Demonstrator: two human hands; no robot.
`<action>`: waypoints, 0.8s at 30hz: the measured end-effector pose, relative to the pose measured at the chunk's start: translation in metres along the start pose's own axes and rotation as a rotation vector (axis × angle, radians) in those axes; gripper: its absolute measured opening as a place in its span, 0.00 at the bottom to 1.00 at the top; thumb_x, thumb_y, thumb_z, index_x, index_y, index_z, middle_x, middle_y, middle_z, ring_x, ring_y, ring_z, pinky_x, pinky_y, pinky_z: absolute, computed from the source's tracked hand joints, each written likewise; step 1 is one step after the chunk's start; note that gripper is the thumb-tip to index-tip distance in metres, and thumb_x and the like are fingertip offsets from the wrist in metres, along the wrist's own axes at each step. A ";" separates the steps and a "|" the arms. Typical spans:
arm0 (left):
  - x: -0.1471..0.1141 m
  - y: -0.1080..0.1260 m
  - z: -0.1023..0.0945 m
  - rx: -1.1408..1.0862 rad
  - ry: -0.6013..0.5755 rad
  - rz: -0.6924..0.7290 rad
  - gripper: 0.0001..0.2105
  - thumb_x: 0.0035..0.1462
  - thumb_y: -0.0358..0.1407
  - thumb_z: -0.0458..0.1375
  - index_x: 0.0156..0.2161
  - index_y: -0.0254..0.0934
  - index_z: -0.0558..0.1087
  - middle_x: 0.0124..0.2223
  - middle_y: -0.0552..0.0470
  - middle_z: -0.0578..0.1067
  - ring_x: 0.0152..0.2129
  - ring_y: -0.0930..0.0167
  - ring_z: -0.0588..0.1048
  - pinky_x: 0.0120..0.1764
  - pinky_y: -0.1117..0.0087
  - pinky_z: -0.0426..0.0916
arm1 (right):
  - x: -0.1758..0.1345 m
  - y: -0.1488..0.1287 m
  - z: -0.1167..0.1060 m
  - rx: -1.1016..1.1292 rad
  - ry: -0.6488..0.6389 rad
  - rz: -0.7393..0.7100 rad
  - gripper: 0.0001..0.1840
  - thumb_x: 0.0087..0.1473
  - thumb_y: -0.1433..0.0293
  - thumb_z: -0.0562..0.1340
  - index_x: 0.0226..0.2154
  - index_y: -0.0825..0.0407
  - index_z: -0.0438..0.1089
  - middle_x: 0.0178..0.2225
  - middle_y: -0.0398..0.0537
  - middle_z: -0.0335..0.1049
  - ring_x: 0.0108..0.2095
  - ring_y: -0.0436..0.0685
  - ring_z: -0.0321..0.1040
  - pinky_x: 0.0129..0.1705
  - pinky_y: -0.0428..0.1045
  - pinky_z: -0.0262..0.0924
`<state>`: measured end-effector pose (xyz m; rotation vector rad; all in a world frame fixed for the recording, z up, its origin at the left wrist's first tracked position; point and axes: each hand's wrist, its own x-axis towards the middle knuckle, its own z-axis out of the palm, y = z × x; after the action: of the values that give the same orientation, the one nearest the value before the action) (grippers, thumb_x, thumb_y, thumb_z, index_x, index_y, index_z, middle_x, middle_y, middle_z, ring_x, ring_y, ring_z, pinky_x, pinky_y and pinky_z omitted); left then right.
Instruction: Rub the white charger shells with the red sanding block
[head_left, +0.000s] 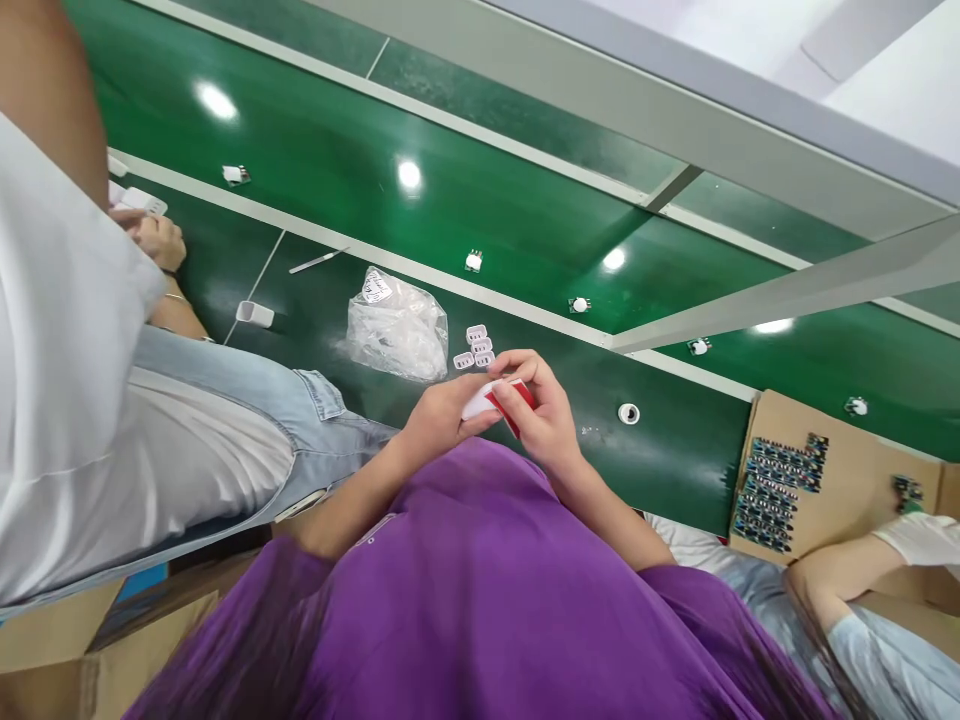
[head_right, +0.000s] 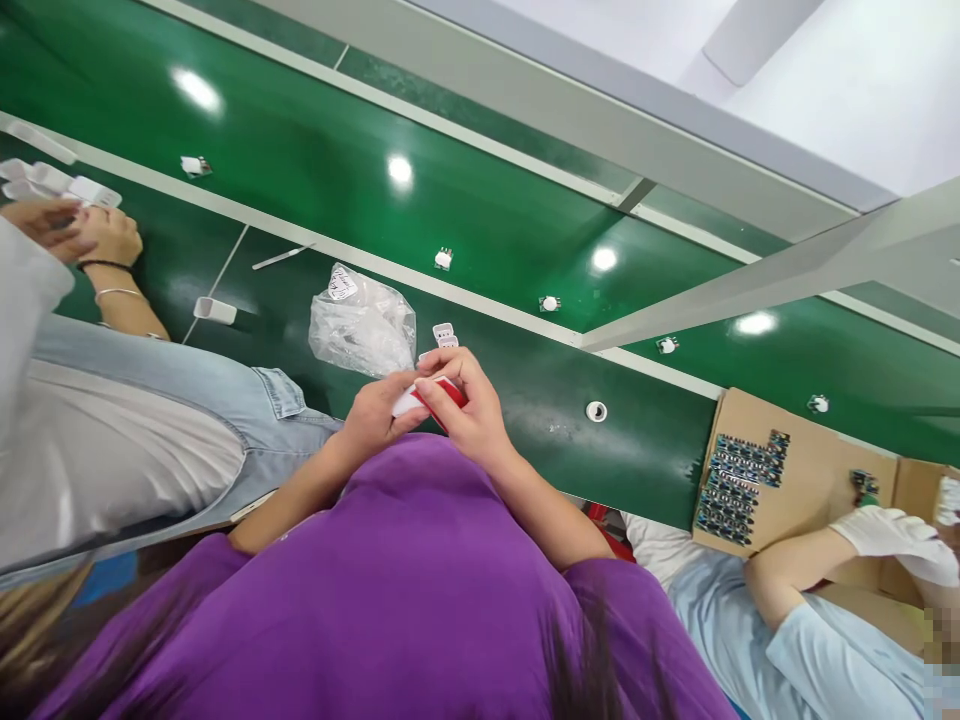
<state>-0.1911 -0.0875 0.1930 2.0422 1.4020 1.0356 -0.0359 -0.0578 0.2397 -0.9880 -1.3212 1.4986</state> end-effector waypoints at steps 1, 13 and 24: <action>-0.001 -0.002 0.001 0.003 -0.014 0.024 0.25 0.67 0.55 0.46 0.47 0.35 0.74 0.33 0.49 0.79 0.26 0.69 0.77 0.30 0.71 0.71 | -0.001 0.001 0.002 -0.075 0.040 -0.048 0.13 0.57 0.62 0.65 0.27 0.48 0.63 0.39 0.46 0.70 0.41 0.54 0.68 0.46 0.53 0.64; -0.003 0.002 -0.006 -0.232 0.126 0.102 0.24 0.64 0.57 0.51 0.47 0.38 0.73 0.38 0.47 0.81 0.32 0.68 0.80 0.33 0.70 0.74 | 0.015 -0.004 -0.001 0.366 0.091 0.325 0.23 0.51 0.50 0.67 0.27 0.47 0.58 0.39 0.45 0.72 0.37 0.54 0.71 0.37 0.52 0.71; 0.003 0.002 -0.015 -0.265 0.013 0.038 0.19 0.63 0.50 0.55 0.49 0.38 0.75 0.36 0.48 0.81 0.28 0.66 0.80 0.31 0.68 0.77 | -0.002 -0.015 0.010 -0.120 0.005 -0.094 0.11 0.58 0.63 0.64 0.28 0.48 0.65 0.36 0.46 0.72 0.39 0.55 0.69 0.45 0.54 0.64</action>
<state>-0.2014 -0.0865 0.2050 1.8776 1.1666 1.1842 -0.0436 -0.0617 0.2556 -0.9903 -1.4475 1.3588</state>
